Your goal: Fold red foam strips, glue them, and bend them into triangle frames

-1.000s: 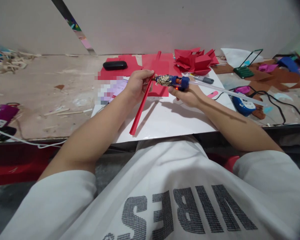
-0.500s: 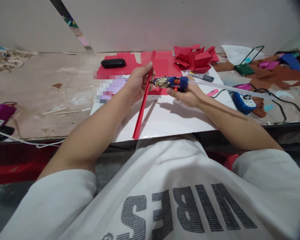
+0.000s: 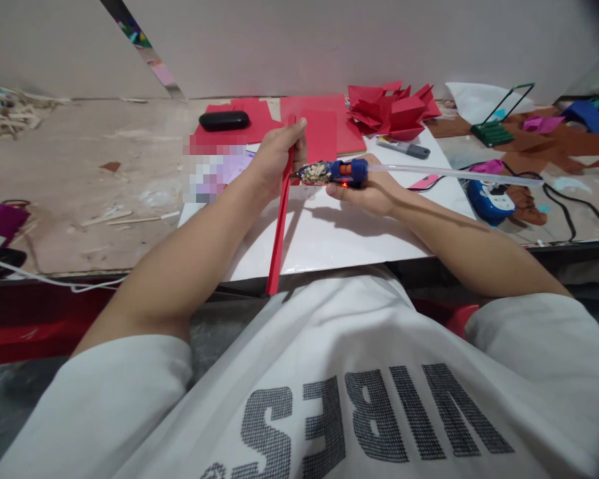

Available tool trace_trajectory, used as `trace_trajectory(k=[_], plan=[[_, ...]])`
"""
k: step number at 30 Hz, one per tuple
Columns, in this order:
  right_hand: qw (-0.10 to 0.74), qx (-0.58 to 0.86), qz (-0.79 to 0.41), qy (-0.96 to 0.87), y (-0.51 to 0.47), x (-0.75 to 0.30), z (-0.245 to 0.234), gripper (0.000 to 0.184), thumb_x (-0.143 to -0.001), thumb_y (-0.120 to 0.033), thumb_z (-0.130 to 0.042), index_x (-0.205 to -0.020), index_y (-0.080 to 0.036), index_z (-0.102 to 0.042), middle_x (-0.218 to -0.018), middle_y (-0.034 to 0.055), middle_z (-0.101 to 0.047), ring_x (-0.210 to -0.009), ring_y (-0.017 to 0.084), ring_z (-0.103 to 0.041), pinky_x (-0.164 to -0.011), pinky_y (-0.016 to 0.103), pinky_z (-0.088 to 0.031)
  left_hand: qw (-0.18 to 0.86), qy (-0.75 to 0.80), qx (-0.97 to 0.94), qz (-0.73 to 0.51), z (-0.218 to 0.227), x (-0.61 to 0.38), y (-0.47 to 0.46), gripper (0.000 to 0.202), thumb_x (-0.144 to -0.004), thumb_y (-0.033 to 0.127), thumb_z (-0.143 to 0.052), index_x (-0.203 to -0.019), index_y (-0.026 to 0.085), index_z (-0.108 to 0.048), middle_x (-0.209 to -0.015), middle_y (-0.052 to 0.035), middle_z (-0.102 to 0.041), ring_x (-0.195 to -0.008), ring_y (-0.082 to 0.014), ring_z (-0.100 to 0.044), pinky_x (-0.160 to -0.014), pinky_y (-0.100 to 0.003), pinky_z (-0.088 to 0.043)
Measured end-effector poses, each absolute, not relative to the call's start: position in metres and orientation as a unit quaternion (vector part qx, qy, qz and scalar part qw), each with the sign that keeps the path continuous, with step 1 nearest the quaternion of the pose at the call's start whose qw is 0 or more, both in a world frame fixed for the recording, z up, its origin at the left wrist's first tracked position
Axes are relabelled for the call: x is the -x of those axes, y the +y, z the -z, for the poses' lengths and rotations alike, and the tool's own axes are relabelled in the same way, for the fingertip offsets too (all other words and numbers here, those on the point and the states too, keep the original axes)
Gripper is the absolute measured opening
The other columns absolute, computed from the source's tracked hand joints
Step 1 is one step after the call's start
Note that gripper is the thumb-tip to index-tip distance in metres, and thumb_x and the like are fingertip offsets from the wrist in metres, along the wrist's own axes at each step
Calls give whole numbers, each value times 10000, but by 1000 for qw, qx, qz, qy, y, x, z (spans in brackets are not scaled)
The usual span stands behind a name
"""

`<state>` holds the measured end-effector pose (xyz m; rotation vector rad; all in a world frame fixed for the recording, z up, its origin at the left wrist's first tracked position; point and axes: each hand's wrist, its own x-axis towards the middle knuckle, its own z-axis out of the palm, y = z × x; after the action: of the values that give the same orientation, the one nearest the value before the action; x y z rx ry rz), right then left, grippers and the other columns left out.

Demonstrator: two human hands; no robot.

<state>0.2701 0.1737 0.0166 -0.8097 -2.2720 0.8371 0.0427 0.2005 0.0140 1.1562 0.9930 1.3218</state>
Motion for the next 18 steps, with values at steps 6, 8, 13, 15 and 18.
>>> trace_trajectory(k=[6, 8, 13, 15, 18], plan=[[297, 317, -321, -841, 171, -269, -16, 634, -955, -829, -740, -863, -211, -633, -790, 31, -553, -763, 204, -556, -705, 323, -459, 545, 393, -499, -548, -15, -41, 203, 757, -1019, 919, -547, -664, 268, -397, -645, 25, -198, -648, -169, -80, -580, -387, -119], [291, 319, -323, -842, 170, -269, -16, 624, -961, -820, -739, -865, -211, -638, -782, 29, -555, -755, 200, -552, -701, 325, -462, 551, 395, -496, -543, -14, -40, 204, 758, -1010, 938, -530, -672, 272, -402, -646, 22, -219, -659, -176, -70, -593, -401, -106], [287, 319, -323, -843, 166, -268, -18, 580, -966, -782, -754, -864, -221, -644, -794, 45, -567, -790, 213, -535, -659, 319, -453, 544, 409, -482, -552, -13, -40, 205, 747, -1019, 934, -491, -670, 281, -393, -626, 12, -243, -654, -187, -80, -608, -411, -116], [284, 316, -326, -845, 165, -267, -19, 557, -969, -751, -759, -836, -225, -630, -800, 48, -571, -781, 208, -507, -642, 320, -439, 544, 409, -475, -558, -13, -42, 205, 742, -1036, 912, -480, -665, 278, -377, -622, 12, -237, -649, -185, -74, -605, -408, -122], [274, 320, -323, -848, 163, -267, -19, 544, -975, -721, -765, -801, -231, -607, -774, 41, -546, -745, 197, -447, -623, 331, -414, 552, 403, -464, -564, -15, -44, 204, 732, -1068, 875, -469, -672, 267, -364, -626, 22, -213, -650, -177, -67, -600, -402, -140]])
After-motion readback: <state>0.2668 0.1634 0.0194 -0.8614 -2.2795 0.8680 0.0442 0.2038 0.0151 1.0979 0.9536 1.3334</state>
